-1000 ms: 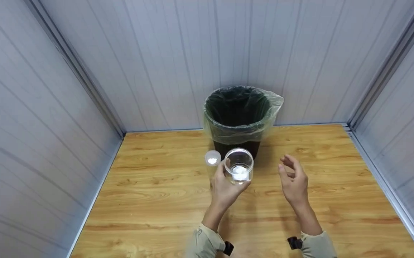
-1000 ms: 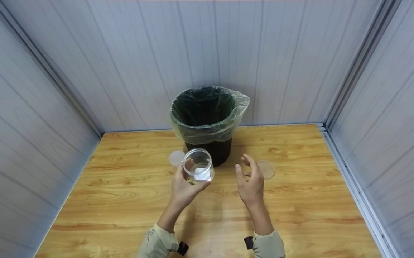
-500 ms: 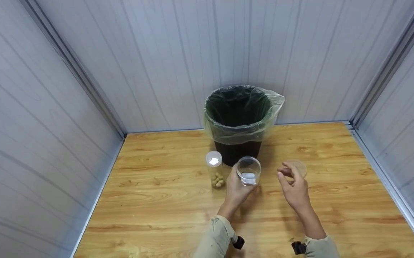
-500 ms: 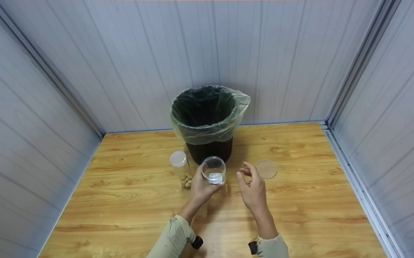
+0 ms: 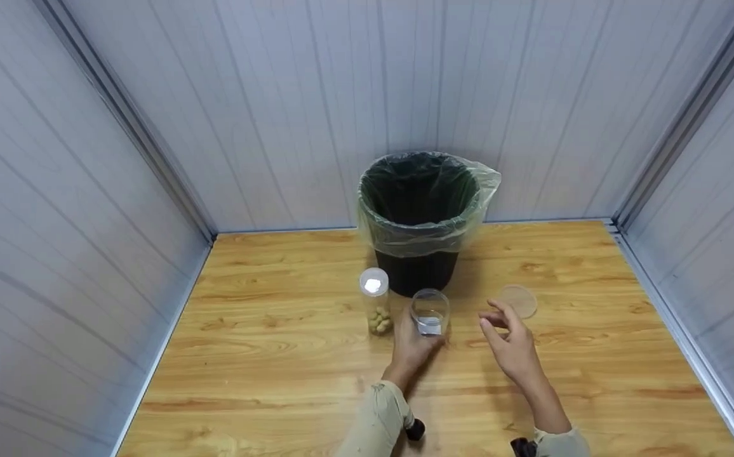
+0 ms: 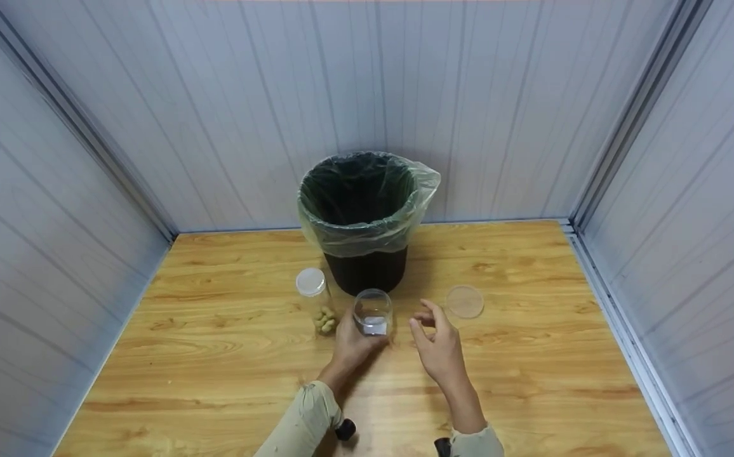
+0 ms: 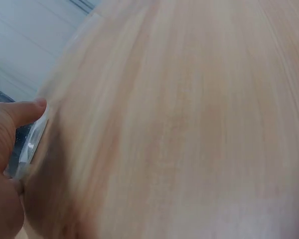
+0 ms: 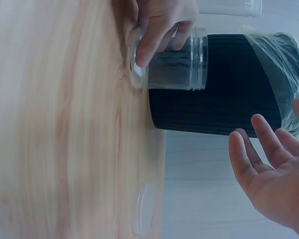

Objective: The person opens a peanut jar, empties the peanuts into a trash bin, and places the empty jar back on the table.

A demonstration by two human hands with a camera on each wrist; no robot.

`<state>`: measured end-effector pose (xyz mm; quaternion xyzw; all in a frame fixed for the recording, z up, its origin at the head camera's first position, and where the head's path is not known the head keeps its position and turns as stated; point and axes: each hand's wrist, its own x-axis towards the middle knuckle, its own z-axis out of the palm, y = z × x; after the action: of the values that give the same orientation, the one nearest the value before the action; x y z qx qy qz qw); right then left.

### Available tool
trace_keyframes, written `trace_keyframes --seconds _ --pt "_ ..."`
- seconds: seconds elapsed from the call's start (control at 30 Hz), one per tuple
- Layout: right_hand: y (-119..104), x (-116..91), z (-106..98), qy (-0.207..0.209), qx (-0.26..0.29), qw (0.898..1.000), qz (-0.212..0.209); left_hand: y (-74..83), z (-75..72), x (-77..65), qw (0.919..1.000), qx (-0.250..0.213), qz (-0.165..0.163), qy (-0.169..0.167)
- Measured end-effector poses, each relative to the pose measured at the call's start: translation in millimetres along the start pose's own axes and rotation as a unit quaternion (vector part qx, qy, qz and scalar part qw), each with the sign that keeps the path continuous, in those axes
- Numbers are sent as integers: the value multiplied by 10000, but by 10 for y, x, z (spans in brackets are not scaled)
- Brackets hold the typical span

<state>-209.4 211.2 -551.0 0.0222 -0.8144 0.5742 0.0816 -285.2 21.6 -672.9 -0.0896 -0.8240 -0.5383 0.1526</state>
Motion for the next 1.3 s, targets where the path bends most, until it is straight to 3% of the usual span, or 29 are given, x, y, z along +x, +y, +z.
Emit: trace_keyframes --seconds 0.13,0.47,0.6,0.9,1.17,1.3 --pt "-72 -58 -17 -71 6 9999 100 -18 22 -4 9999 -87 -78 93" --pt "276 -67 41 -73 -190 9998 2 -41 28 -37 9987 113 336 361" --pt "298 -114 68 -135 -237 9996 11 -33 -26 -111 9993 110 258 265" --pt "332 -256 243 -388 -419 9984 1 62 -360 -472 9971 -220 -581 -441" --pt "219 -268 488 -595 -692 9945 -513 64 -714 -840 9952 20 -527 -830" --pt "54 -149 669 -511 -1183 9855 -1101 54 -866 -959 9921 -237 -695 -1018"
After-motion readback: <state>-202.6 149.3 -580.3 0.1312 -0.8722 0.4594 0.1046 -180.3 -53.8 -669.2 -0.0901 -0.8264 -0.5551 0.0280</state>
